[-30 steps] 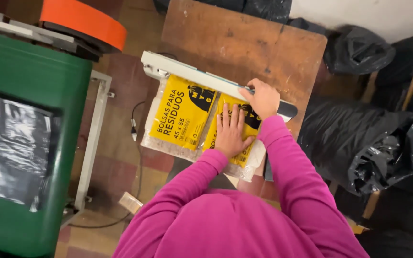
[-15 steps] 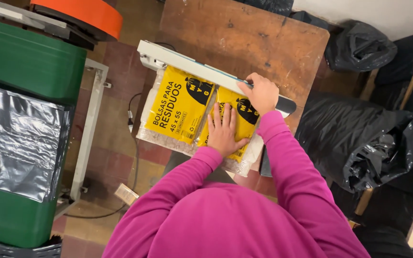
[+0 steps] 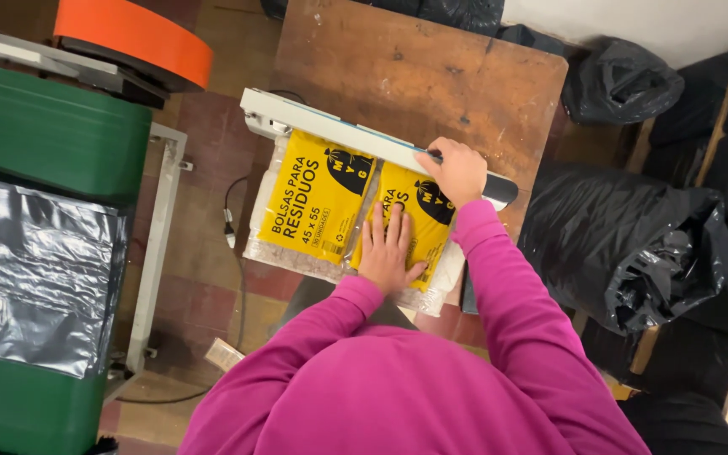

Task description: Folding black plastic trash bags, inserting them into yellow printed sleeves, and sealing the sleeves using a manual heat sealer.

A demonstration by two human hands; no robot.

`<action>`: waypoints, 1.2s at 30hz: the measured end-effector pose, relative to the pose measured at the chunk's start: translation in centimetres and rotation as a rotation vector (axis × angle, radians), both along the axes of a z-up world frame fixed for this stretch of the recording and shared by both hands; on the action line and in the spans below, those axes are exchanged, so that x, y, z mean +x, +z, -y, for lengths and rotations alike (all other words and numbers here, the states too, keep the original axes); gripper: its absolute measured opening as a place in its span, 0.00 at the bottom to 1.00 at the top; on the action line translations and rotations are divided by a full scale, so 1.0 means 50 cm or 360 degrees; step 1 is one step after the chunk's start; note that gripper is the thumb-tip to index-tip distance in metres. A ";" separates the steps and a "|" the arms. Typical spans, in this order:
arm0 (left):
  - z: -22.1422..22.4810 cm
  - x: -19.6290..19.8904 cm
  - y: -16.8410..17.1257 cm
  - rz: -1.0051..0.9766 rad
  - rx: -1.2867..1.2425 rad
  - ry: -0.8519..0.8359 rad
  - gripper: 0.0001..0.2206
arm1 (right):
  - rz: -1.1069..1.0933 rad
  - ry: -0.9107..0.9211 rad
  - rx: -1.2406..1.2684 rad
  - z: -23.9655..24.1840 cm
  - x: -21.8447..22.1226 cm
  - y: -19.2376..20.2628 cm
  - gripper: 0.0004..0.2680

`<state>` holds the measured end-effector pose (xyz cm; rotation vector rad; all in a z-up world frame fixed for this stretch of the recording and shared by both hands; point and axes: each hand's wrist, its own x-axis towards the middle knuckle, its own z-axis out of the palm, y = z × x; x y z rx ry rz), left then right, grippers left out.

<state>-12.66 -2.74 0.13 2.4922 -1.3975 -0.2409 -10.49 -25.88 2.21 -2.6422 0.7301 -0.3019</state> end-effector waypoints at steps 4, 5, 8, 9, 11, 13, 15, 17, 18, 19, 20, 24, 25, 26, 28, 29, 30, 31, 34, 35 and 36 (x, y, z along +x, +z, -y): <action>-0.062 0.011 -0.016 -0.0042 -0.0116 -0.0117 0.45 | 0.0036 0.0044 -0.0061 0.002 -0.001 -0.005 0.11; -0.086 0.018 -0.027 -0.0074 -0.0123 -0.0237 0.42 | 0.0003 0.0040 -0.0054 0.001 -0.001 -0.005 0.11; -0.150 0.079 -0.043 -0.0204 -0.0166 -0.0372 0.35 | -0.0034 0.0026 -0.0057 -0.001 0.004 -0.002 0.11; -0.171 0.104 -0.045 -0.0315 -0.0199 -0.0380 0.31 | -0.0048 0.0022 -0.0062 -0.004 0.002 0.000 0.11; -0.182 0.176 -0.019 -0.0114 -0.0220 -0.0092 0.33 | -0.0059 0.0023 -0.0069 -0.004 0.002 0.005 0.11; -0.188 0.242 0.012 0.0093 -0.0251 0.0211 0.35 | -0.0062 0.0038 -0.0084 -0.005 0.006 0.007 0.11; -0.195 0.296 0.051 0.0041 -0.0225 0.0618 0.39 | -0.0078 0.0002 -0.0072 -0.010 0.005 0.006 0.11; -0.185 0.325 0.077 -0.0120 -0.0177 0.0697 0.40 | -0.0071 -0.0002 -0.0103 -0.014 0.007 0.014 0.12; -0.180 0.339 0.090 -0.0286 -0.0118 0.0767 0.41 | -0.0070 -0.0012 -0.0125 -0.016 0.007 0.019 0.12; -0.184 0.342 0.089 -0.0286 -0.0130 0.0760 0.41 | -0.0067 -0.0019 -0.0136 -0.020 0.007 0.018 0.12; -0.190 0.343 0.088 -0.0352 -0.0066 0.0786 0.41 | -0.0093 -0.0036 -0.0085 -0.025 0.005 0.018 0.12; -0.174 0.353 0.062 -0.0395 -0.0166 0.0787 0.43 | 0.0006 -0.0211 0.0134 -0.031 0.012 0.042 0.12; -0.177 0.350 0.056 -0.0394 -0.0191 0.0827 0.43 | 0.0010 -0.0168 0.0115 -0.033 0.011 0.044 0.12; -0.175 0.347 0.049 -0.0423 -0.0121 0.0827 0.42 | 0.0128 -0.0310 0.0285 -0.030 0.010 0.045 0.10; -0.170 0.356 0.043 -0.0426 -0.0063 0.0801 0.40 | 0.0277 -0.0468 0.0454 -0.036 -0.005 0.054 0.09; -0.164 0.355 0.043 -0.0499 -0.0013 0.0844 0.40 | 0.0508 -0.0232 0.0611 -0.037 -0.018 0.066 0.07; -0.156 0.353 0.041 -0.0572 0.0038 0.0887 0.41 | 0.0734 0.0010 0.0766 -0.036 -0.033 0.076 0.06; -0.156 0.351 0.031 -0.0576 0.0039 0.0901 0.41 | 0.0726 0.0021 0.0772 -0.064 -0.053 0.087 0.06; -0.165 0.342 0.011 -0.0668 0.0113 0.0942 0.37 | 0.0906 -0.0123 0.1210 -0.146 -0.130 0.057 0.08; -0.158 0.344 0.015 -0.0686 0.0059 0.0999 0.39 | 0.0806 -0.0290 0.1006 -0.154 -0.155 0.012 0.08; -0.152 0.345 0.019 -0.0705 0.0005 0.1055 0.40 | 0.0704 -0.0454 0.0802 -0.160 -0.180 -0.032 0.10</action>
